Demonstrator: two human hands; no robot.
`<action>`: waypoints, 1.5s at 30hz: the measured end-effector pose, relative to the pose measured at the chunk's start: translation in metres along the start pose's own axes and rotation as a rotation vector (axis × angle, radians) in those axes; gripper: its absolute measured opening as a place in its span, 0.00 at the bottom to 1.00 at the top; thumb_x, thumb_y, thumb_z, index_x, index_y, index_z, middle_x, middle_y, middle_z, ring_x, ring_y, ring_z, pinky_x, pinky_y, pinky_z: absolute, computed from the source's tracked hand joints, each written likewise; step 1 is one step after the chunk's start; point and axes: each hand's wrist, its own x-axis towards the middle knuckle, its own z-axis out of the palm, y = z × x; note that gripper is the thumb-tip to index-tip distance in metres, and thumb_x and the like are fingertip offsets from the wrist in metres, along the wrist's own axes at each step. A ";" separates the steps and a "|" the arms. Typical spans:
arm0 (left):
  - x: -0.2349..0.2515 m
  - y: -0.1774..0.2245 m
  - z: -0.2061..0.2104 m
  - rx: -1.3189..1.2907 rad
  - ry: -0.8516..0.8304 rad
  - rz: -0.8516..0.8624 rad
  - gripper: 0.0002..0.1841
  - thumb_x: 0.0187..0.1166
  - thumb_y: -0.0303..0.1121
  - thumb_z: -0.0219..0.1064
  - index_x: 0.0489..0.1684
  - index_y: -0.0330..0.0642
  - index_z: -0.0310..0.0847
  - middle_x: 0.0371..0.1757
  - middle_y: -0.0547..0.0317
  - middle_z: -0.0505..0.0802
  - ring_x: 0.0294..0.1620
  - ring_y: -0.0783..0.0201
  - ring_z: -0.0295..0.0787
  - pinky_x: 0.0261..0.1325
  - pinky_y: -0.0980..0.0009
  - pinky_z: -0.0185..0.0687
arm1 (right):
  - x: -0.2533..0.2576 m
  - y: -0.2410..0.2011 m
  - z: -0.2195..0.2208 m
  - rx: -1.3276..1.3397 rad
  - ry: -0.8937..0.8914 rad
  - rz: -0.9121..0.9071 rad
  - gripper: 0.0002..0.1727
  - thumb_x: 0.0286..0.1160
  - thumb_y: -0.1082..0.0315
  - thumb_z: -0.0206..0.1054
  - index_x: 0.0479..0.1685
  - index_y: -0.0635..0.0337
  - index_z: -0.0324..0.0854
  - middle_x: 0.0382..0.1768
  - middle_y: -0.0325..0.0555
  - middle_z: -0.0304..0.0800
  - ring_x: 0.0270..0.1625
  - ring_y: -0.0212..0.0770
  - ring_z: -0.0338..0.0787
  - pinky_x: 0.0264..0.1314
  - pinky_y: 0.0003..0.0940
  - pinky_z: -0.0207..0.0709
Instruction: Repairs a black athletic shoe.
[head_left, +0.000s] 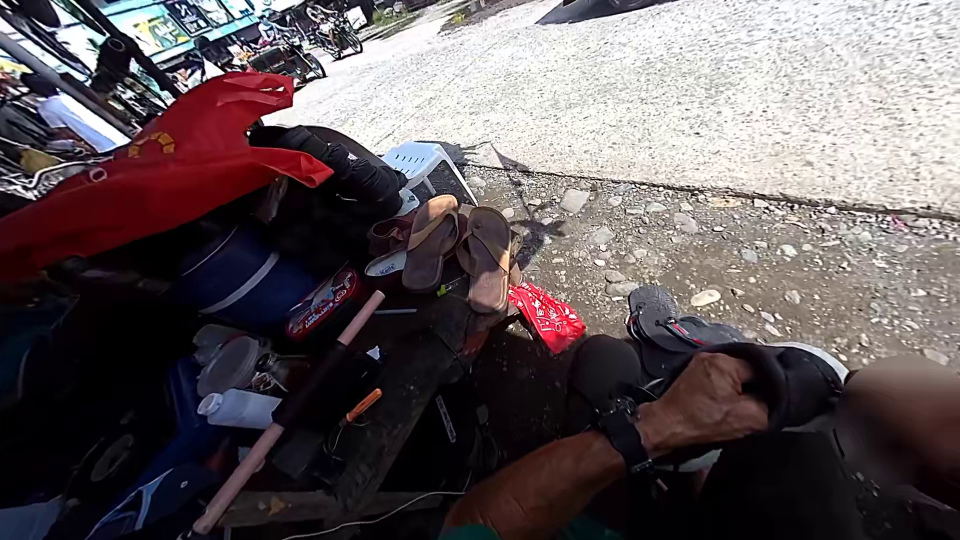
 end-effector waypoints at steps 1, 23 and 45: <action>0.001 0.002 -0.003 0.003 0.007 -0.007 0.03 0.65 0.17 0.67 0.24 0.24 0.85 0.26 0.43 0.89 0.33 0.57 0.88 0.41 0.60 0.81 | 0.001 0.000 0.001 -0.007 0.047 -0.005 0.19 0.89 0.61 0.56 0.38 0.71 0.79 0.24 0.64 0.84 0.28 0.66 0.90 0.24 0.55 0.78; -0.005 0.003 0.001 0.122 0.011 -0.116 0.06 0.73 0.25 0.65 0.28 0.41 0.88 0.30 0.68 0.91 0.36 0.83 0.88 0.44 0.81 0.83 | -0.040 -0.012 0.066 0.733 0.431 0.346 0.28 0.78 0.38 0.67 0.31 0.57 0.81 0.18 0.38 0.77 0.21 0.35 0.78 0.25 0.38 0.71; -0.019 0.060 0.004 -0.517 0.135 -0.434 0.11 0.73 0.13 0.59 0.39 0.38 0.83 0.34 0.65 0.94 0.38 0.75 0.91 0.47 0.75 0.89 | -0.100 -0.010 0.002 1.901 0.746 0.101 0.14 0.83 0.50 0.65 0.35 0.47 0.86 0.27 0.31 0.84 0.21 0.24 0.80 0.22 0.17 0.75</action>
